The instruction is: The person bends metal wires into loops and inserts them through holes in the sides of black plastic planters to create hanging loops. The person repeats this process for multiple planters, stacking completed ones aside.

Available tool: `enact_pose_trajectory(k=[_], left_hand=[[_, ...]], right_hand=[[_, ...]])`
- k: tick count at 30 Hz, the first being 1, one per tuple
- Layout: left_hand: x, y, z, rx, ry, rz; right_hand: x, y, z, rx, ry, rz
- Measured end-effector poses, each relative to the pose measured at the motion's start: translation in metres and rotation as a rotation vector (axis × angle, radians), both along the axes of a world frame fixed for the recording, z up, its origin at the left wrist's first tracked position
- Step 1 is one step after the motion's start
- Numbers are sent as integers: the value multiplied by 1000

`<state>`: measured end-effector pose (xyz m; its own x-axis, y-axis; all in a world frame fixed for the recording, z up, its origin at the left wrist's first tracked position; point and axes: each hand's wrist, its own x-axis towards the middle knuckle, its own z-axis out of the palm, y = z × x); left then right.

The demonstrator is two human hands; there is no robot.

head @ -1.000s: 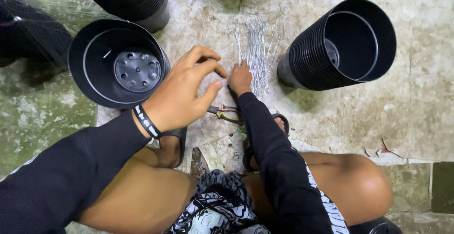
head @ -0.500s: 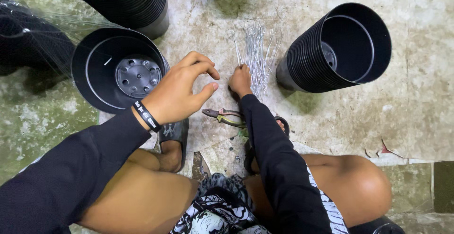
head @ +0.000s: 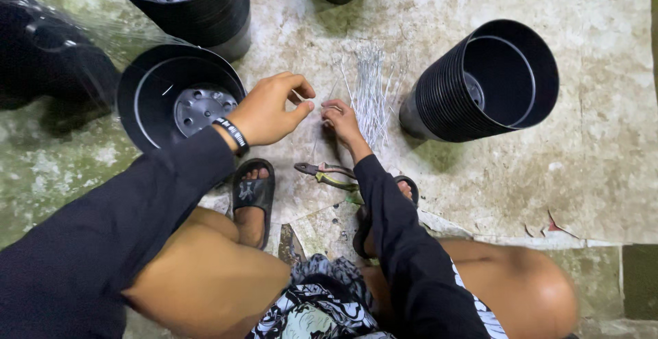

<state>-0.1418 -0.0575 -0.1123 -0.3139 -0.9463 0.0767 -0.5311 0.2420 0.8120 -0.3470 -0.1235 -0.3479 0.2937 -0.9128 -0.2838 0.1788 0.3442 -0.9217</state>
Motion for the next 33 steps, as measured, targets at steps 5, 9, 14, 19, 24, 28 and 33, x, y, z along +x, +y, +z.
enact_pose_trajectory(k=[5, 9, 14, 19, 24, 28, 33], left_hand=[[2, -18, -15, -319, -37, 141], [-5, -26, -7, -320, 95, 208], [-14, -32, 11, -388, 168, 172], [-25, -46, 14, -565, -6, 63], [-51, -85, 12, -746, -158, -66], [-90, -105, -2, -754, 70, 139], [-163, -98, -42, 181, 917, 355]], right_hand=[[24, 3, 58, -367, -86, 137], [27, 19, 114, -450, -34, 209], [-2, 6, 193, -706, 84, 339], [-57, -18, 290, -597, 172, 427], [-84, -14, 345, -653, 872, 591], [-106, 6, 344, -1230, 1068, 463], [-130, 24, 303, -1355, 1256, 281]])
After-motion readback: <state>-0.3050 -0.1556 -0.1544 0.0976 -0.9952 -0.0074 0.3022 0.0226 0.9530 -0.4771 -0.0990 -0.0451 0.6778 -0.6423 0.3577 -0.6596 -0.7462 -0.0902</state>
